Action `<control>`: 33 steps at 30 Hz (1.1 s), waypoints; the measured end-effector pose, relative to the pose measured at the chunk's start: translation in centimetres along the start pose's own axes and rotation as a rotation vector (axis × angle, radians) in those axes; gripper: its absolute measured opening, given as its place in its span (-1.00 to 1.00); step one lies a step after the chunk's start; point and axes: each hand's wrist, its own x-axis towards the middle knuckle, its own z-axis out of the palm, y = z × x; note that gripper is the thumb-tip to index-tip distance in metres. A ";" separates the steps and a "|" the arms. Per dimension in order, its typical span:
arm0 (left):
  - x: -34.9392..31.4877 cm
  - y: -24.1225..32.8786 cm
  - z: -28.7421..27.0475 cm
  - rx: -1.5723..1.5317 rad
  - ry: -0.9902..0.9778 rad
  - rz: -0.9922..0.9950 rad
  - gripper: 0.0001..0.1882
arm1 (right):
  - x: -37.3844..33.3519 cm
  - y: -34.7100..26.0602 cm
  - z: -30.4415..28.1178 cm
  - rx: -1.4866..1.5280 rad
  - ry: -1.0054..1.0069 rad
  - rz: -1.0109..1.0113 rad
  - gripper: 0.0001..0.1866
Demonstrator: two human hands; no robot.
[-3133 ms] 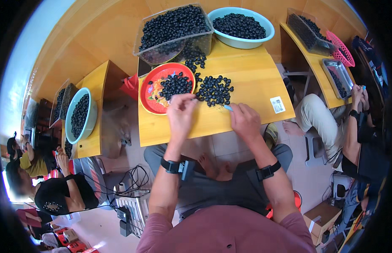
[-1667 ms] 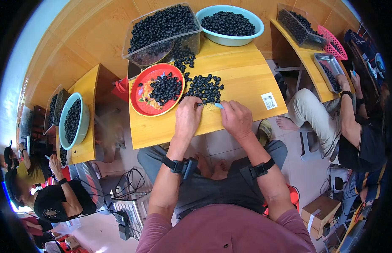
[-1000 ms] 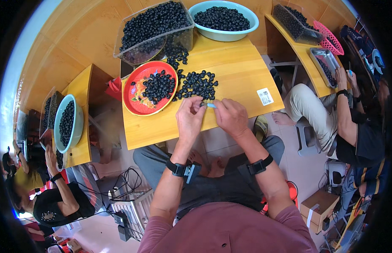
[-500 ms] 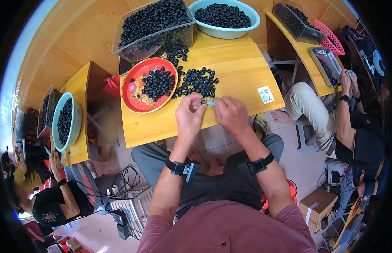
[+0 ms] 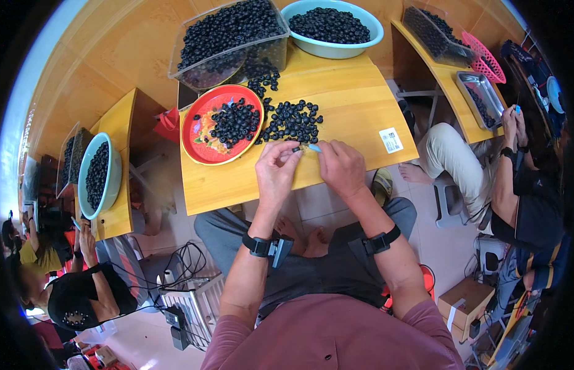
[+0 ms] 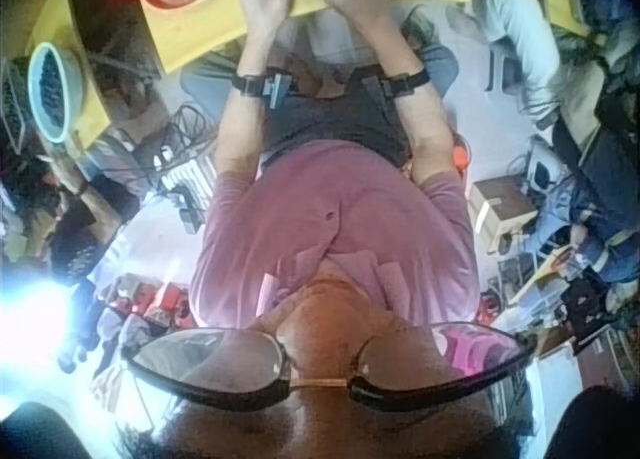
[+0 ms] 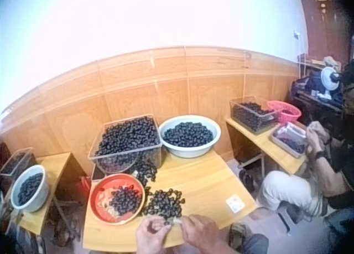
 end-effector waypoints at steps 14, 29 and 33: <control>-0.2 -0.4 0.3 -0.036 0.051 -0.046 -0.81 | -0.2 0.0 0.0 -0.021 -0.002 0.001 -0.93; 0.2 0.1 0.2 0.107 0.051 0.026 -0.78 | 0.0 -0.2 -0.2 0.013 0.004 0.001 -0.93; 0.0 0.1 0.4 0.133 0.025 0.022 -0.77 | -0.1 -0.2 -0.5 0.004 -0.021 -0.012 -0.93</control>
